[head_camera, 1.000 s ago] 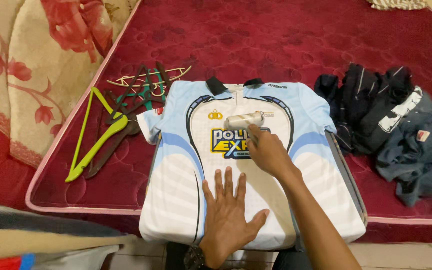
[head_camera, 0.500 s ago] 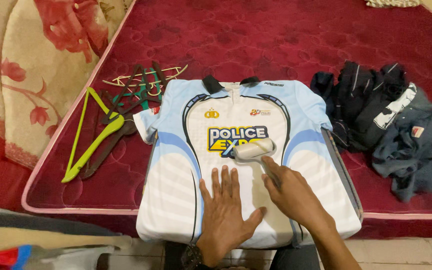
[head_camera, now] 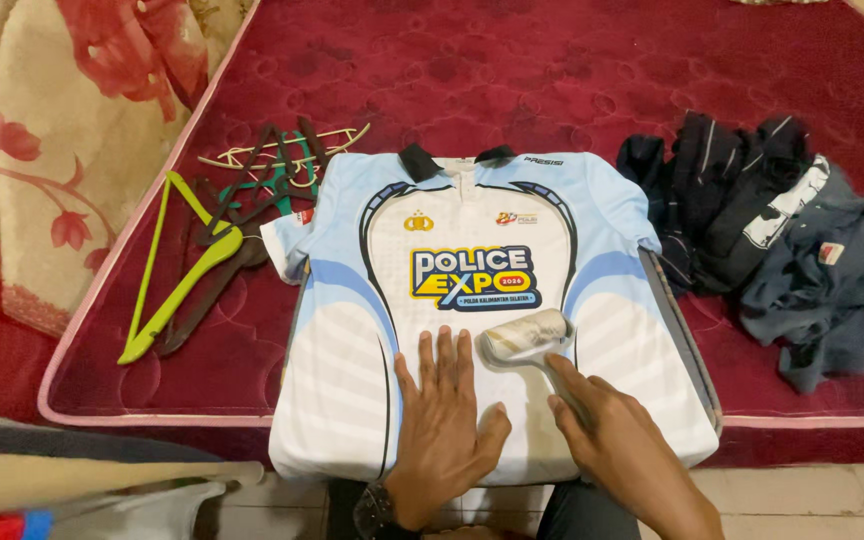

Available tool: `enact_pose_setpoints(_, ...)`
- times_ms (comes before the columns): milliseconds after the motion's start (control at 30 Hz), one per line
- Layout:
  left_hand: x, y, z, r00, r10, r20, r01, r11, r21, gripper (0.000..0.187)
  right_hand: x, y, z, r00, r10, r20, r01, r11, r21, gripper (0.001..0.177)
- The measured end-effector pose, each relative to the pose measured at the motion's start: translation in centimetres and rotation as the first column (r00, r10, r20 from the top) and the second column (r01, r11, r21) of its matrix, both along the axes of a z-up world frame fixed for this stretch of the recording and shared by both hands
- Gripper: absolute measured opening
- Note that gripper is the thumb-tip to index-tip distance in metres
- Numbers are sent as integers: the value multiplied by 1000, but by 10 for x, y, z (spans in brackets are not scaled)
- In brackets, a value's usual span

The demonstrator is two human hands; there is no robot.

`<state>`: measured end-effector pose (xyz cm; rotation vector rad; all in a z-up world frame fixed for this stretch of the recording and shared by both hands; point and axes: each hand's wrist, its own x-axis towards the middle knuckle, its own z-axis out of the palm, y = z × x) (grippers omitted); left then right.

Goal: The person uses a lint roller to remove lint from a light blue and white sports jersey laid flat on a red patterned mattress. The person rolls the adhesive roller repeatedly over the front of the jersey, covering the chest, sides, and lower sections.

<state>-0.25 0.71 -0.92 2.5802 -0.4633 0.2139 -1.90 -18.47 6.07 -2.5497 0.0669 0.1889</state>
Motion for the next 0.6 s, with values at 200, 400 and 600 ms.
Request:
enact_pose_setpoints(200, 2, 1, -8, 997, 17, 77, -19, 999, 27, 75, -17, -18, -18, 996, 39, 79, -40, 999, 12, 60)
enact_pose_setpoints(400, 2, 0, -14, 993, 25, 117, -31, 998, 52, 68, -31, -43, -39, 965, 170, 201, -183, 982, 49, 55)
enact_pose_setpoints(600, 6, -4, -20, 996, 42, 76, -49, 994, 97, 63, -50, -67, -53, 995, 62, -76, -61, 998, 15, 70)
